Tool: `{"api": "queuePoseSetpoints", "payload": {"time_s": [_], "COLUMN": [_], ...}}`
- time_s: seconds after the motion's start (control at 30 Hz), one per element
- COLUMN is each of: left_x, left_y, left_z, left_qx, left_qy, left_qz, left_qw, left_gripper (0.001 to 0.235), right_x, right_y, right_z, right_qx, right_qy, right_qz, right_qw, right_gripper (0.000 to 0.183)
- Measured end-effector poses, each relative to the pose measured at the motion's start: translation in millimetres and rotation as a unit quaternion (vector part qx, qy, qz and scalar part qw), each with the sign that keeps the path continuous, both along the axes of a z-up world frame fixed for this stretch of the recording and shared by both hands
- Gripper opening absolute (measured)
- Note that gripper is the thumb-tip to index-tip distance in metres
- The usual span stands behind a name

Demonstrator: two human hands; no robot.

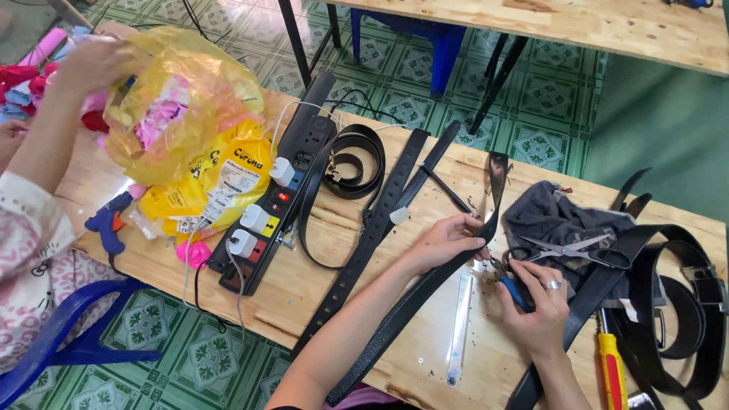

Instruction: Trimming and finishing leather belts using scissors and pliers at a workbench

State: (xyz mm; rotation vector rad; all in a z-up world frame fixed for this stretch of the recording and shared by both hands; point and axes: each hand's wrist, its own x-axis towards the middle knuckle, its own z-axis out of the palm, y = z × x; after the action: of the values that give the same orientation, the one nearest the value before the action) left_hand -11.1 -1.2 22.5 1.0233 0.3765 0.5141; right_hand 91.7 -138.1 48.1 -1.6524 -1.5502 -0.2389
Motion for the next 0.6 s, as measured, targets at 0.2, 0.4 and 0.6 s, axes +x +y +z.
{"api": "queuePoseSetpoints", "payload": {"time_s": [0.2,0.4,0.6], "left_x": [1,-4,-3], "left_y": [0,0,0], "left_z": [-3,11,11], "left_qx": [0.006,0.006,0.000], "left_qy": [-0.003,0.034,0.038], "left_qz": [0.005,-0.006,-0.005], "left_qw": [1.000,0.999,0.999], "left_gripper": [0.017,0.022,0.022], "right_x": [0,-2,0], "right_y": [-1,1,1], "right_z": [0,3,2], "right_qx": [-0.003,0.001,-0.006], "right_qy": [-0.001,-0.003,-0.002], "right_qz": [-0.002,0.004,0.006], "right_qw": [1.000,1.000,1.000], "right_gripper": [0.027,0.024,0.025]}}
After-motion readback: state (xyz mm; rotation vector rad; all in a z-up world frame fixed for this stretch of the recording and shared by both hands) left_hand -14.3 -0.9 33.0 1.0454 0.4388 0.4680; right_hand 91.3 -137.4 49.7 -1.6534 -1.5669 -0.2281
